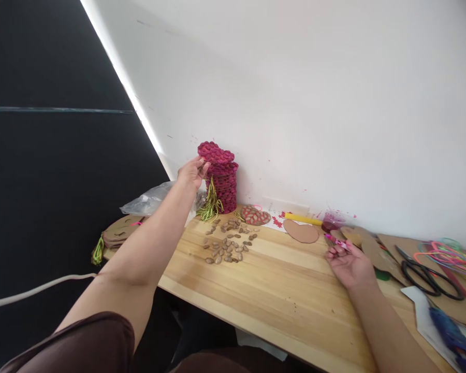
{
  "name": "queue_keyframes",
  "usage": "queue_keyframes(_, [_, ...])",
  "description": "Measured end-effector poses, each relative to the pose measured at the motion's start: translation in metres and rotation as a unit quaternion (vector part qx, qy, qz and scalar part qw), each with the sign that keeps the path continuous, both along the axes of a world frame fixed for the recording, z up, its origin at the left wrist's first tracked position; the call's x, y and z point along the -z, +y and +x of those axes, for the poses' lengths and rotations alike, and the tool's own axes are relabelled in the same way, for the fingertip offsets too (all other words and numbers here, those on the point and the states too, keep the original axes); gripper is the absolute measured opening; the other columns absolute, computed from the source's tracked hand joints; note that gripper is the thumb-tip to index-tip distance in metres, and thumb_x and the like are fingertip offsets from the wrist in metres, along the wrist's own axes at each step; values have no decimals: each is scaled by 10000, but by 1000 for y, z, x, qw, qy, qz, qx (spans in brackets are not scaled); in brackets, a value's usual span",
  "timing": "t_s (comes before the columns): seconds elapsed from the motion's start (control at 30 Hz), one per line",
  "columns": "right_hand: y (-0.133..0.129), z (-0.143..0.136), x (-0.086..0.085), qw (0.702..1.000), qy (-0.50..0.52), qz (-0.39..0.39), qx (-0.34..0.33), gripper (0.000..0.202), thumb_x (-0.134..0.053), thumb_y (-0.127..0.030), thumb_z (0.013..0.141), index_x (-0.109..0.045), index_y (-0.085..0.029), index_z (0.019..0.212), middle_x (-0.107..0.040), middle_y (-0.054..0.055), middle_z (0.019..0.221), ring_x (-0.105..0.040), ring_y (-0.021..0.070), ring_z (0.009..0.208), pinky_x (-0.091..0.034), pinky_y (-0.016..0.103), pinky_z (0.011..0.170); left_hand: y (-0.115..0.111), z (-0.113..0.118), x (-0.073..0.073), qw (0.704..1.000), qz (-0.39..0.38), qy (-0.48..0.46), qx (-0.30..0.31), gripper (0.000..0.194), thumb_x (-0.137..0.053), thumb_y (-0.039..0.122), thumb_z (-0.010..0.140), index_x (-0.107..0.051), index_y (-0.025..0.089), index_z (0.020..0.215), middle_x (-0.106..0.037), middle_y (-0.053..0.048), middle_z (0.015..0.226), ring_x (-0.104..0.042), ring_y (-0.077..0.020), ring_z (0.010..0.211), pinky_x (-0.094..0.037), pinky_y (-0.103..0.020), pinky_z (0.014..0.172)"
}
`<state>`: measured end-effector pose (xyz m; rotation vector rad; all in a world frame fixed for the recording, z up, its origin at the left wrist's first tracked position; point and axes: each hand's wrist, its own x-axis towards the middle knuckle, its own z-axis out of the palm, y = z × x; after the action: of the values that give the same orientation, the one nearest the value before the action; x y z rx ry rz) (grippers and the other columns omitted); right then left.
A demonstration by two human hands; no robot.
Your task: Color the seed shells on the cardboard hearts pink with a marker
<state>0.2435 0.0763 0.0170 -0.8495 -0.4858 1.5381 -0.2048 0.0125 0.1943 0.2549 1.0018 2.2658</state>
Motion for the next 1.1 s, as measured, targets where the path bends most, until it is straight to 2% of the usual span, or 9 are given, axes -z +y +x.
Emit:
queue_keyframes(0.27, [1,-1,0,1000,-5,-7,-9,211,-598,-215,898,-485,-224,720,-458,-52,574,-491,112,511,-494,225,445,27,0,6,999,-26,10,-19,406,-656,-111,820,-751,113,1146,-706,-19,754,-698,-88,643,-635,-150,656])
queue_keyframes(0.43, [2,0,1,1000,-12,-3,-17,216,-634,-242,890,-497,-221,724,-455,-51,590,-490,104,511,-494,217,450,30,2,11,997,-57,47,-30,349,-651,-107,824,-741,103,1087,-689,1,696,-683,-72,569,-617,-145,616])
queue_keyframes(0.57, [2,0,2,1000,-17,4,-22,223,-643,-247,887,-501,-222,718,-446,-50,592,-480,104,511,-497,216,446,25,-1,15,990,-103,91,-38,240,-699,-59,824,-735,88,1012,-673,-3,642,-650,-77,483,-436,-101,413])
queue_keyframes(0.67, [1,-1,1,1000,-12,-1,-12,233,-601,-222,907,-495,-215,699,-448,-46,581,-472,103,511,-497,215,441,23,-4,17,982,-129,128,-51,164,-714,-25,825,-730,82,949,-662,-6,620,-614,-74,453,-316,-110,368])
queue_keyframes(0.87, [2,0,1,1000,-8,-10,-11,220,-589,-214,918,-513,-209,711,-459,-46,575,-478,103,515,-496,219,451,26,-9,26,964,-167,191,-75,219,-784,46,760,-739,119,962,-665,-10,636,-651,-121,539,-334,-148,413])
queue_keyframes(1.1, [3,1,4,1000,-9,-3,-17,223,-641,-239,894,-499,-218,724,-455,-50,586,-476,105,523,-490,220,467,27,-15,40,943,-203,246,-95,182,-697,165,876,-748,145,1050,-722,-48,775,-697,-156,654,-378,-178,449])
